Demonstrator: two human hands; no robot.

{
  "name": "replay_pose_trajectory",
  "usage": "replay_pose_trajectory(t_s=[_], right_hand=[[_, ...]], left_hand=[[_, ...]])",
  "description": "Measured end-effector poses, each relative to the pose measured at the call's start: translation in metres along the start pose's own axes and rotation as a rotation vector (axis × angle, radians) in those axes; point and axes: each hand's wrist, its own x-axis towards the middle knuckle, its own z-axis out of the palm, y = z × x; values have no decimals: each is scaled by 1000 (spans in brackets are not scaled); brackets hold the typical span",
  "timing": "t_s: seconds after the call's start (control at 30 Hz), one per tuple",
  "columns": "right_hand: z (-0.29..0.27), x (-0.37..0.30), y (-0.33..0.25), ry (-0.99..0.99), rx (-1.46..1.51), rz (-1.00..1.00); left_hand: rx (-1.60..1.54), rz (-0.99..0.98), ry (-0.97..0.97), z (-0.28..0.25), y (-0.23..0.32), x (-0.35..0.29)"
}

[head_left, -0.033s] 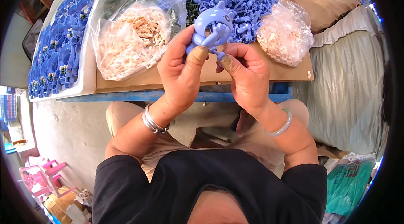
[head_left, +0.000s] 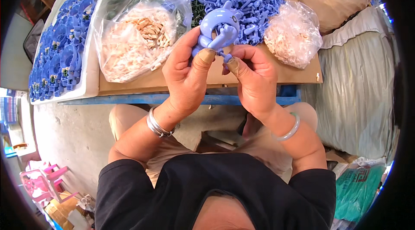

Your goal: Manually assembling small plastic toy components at a workbench.

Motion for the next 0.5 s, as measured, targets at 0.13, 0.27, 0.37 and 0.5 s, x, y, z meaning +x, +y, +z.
replay_pose_trajectory(t_s=[0.13, 0.27, 0.37, 0.5], right_hand=[[-4, 0, 3, 3, -408, -307], [-6, 7, -12, -60, -592, -307], [-10, 13, -22, -134, -807, -428], [-20, 18, -30, -275, -945, -489]], left_hand=[[-8, -50, 9, 2, 1, 0], [10, -97, 15, -1, 5, 4], [167, -144, -22, -1, 7, 8], [288, -328, -120, 1, 11, 14]])
